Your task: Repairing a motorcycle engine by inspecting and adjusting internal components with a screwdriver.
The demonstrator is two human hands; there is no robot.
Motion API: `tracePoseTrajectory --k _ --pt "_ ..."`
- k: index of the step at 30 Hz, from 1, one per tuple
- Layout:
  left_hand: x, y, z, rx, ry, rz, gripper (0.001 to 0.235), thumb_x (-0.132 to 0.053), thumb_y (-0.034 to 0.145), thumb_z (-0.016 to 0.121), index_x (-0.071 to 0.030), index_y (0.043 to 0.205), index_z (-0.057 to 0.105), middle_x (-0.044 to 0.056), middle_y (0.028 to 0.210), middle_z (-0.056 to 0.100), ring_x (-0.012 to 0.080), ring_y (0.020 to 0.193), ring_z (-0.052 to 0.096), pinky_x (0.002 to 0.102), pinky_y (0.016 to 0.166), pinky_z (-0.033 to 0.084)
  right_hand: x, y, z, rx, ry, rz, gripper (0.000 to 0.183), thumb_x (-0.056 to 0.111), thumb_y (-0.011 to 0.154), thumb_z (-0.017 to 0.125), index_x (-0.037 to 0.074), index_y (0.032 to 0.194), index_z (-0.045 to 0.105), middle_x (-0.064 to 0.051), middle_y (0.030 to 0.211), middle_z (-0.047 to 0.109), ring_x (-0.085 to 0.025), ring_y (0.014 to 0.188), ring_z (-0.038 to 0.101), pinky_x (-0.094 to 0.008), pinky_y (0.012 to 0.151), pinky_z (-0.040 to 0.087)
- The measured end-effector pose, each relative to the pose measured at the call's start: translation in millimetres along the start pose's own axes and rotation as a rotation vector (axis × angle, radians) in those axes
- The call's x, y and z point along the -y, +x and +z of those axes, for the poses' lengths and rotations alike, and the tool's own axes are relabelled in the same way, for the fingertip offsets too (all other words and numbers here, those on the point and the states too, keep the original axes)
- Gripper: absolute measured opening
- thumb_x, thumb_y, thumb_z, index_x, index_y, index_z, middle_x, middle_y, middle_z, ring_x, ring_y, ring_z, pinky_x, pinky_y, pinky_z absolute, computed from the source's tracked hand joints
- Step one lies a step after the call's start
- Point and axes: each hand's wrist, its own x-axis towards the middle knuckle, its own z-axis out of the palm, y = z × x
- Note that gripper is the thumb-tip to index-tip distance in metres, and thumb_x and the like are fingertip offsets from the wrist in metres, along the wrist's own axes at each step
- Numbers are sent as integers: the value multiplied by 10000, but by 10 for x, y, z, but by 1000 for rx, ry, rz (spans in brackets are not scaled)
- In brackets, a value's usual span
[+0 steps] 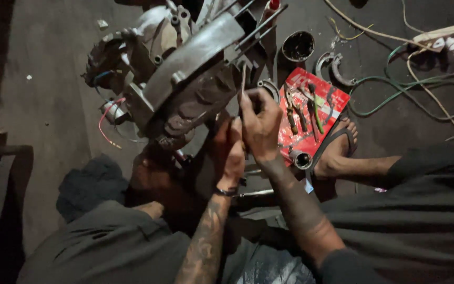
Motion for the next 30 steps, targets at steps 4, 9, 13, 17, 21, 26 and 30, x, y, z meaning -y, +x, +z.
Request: tracePoseTrajectory --k 4,9,13,17,21,26,30 --pt "189 -32 128 14 -154 -70 356 -366 1046 490 -101 867 646 133 745 695 278 779 728 379 757 570 31 -63 -61 5 11 50 169 172 1002 674 51 892 717 -80 673 632 -147 654 548 -312 591 481" --pt "123 72 -31 85 135 -37 399 -491 1065 377 -184 1030 631 65 776 690 267 830 742 380 752 573 22 -20 7 -7 30 18 183 177 999 646 36 899 706 -100 676 617 -148 669 546 -334 595 487" --pt "89 -85 75 84 -111 -53 504 -415 1049 415 -27 879 687 241 720 658 462 761 701 499 772 555 58 -82 -110 8 -1 49 162 161 985 683 49 871 716 -74 634 616 -118 643 542 -296 571 473" --pt "16 -11 2 55 -51 -50 388 -417 1046 461 -102 944 664 143 725 664 354 771 711 428 786 552 66 -21 -25 -14 17 34 169 167 996 665 42 892 712 -101 649 624 -145 633 546 -324 569 489" --pt "261 -85 172 52 -215 1 468 -380 1064 413 -82 761 610 158 627 601 324 703 680 410 787 525 -40 -82 -40 -6 13 45 157 152 988 671 31 897 712 -97 651 612 -139 651 553 -327 568 485" --pt "175 16 60 25 -48 39 338 -348 1063 452 -106 927 646 129 728 665 249 712 681 349 669 552 25 -17 -28 11 25 39 161 158 992 661 42 893 715 -68 668 613 -124 663 531 -298 581 473" --pt "-51 -52 -22 -31 54 243 363 -240 1087 418 25 1080 666 317 979 664 493 955 667 533 849 538 -76 -42 -41 47 -36 32 160 147 1004 645 37 910 715 -130 658 613 -170 613 571 -316 573 502"
